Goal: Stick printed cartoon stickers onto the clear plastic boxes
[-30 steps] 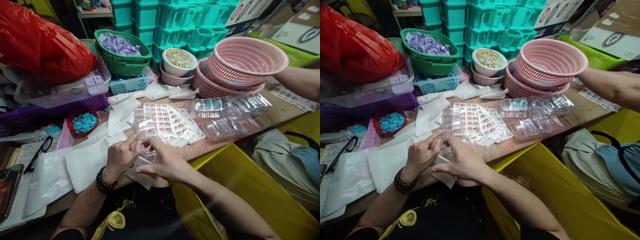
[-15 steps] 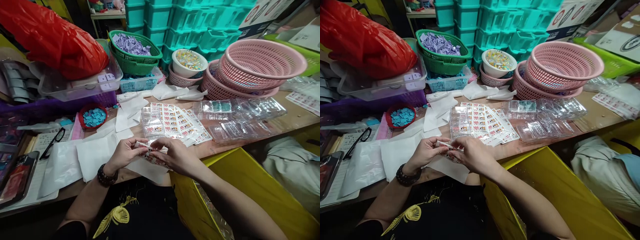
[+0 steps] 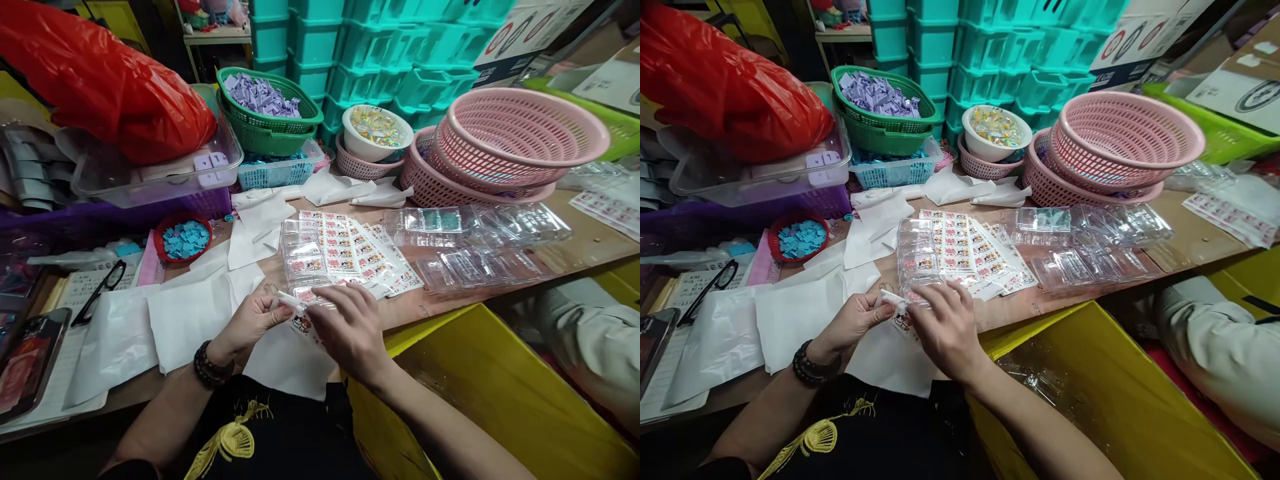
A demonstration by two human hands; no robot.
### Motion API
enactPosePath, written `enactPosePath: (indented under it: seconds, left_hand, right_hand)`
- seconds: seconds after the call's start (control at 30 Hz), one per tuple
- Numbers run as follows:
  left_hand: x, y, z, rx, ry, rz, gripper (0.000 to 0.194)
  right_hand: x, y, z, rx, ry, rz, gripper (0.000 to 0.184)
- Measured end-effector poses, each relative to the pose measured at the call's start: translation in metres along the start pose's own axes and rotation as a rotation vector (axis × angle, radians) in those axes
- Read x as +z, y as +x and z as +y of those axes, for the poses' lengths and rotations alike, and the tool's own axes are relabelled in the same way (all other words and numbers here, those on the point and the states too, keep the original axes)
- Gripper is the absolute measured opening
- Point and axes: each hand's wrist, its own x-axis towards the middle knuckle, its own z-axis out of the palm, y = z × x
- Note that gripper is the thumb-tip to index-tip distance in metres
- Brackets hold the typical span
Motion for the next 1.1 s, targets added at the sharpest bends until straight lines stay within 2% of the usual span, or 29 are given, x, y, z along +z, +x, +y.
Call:
enactPosePath:
  seconds: [0.07, 0.1, 0.13, 0.17, 0.23, 0.27, 0.37, 0.43, 0.5, 0.63, 0.7, 0.8, 0.93, 1.1]
  left_hand:
    - [0.0, 0.001, 0.0, -0.025, 0.001, 0.017, 0.052]
    - [0.0, 0.001, 0.001, -0.046, -0.004, 0.014, 0.052]
    - [-0.001, 0.001, 0.002, -0.07, -0.011, 0.006, 0.052]
    - [-0.004, 0.001, 0.005, -0.087, -0.019, 0.003, 0.051]
    - [-0.011, 0.0, 0.013, -0.076, 0.003, 0.014, 0.045]
    - [-0.017, -0.001, 0.018, -0.039, 0.041, 0.025, 0.04]
    - [-0.034, 0.0, 0.039, 0.13, 0.167, 0.066, 0.02]
    - [-0.041, 0.004, 0.054, 0.195, 0.169, 0.098, 0.012]
    - [-0.041, 0.012, 0.069, 0.208, 0.16, 0.155, 0.013]
    - [-0.029, 0.044, 0.088, 0.267, 0.265, 0.313, 0.034]
    - [-0.026, 0.067, 0.089, 0.27, 0.331, 0.435, 0.044]
    - [-0.03, 0.1, 0.081, 0.232, 0.46, 0.583, 0.044]
    - [-0.037, 0.129, 0.07, 0.177, 0.603, 0.553, 0.042]
    - [-0.038, 0.142, 0.064, 0.139, 0.617, 0.479, 0.046]
  right_hand:
    - [-0.005, -0.009, 0.003, -0.218, -0.034, 0.068, 0.026]
    - [-0.009, -0.012, 0.005, -0.255, -0.007, 0.087, 0.03]
    - [-0.014, -0.011, 0.009, -0.224, 0.039, 0.105, 0.029]
    - [-0.019, -0.008, 0.013, -0.132, 0.105, 0.118, 0.025]
    - [-0.029, 0.008, 0.026, 0.152, 0.292, 0.122, 0.009]
    - [-0.032, 0.019, 0.035, 0.294, 0.394, 0.099, 0.009]
    - [-0.034, 0.061, 0.067, 0.577, 0.627, -0.029, 0.031]
    - [-0.027, 0.089, 0.087, 0.656, 0.693, -0.145, 0.037]
    - [-0.015, 0.114, 0.103, 0.701, 0.718, -0.287, 0.036]
    - [0.016, 0.154, 0.118, 0.788, 0.67, -0.513, 0.028]
    - [0.028, 0.167, 0.122, 0.821, 0.622, -0.578, 0.027]
    - [0.04, 0.179, 0.125, 0.84, 0.546, -0.622, 0.025]
    - [0.046, 0.185, 0.127, 0.846, 0.495, -0.628, 0.021]
    - [0.046, 0.189, 0.126, 0.83, 0.45, -0.624, 0.021]
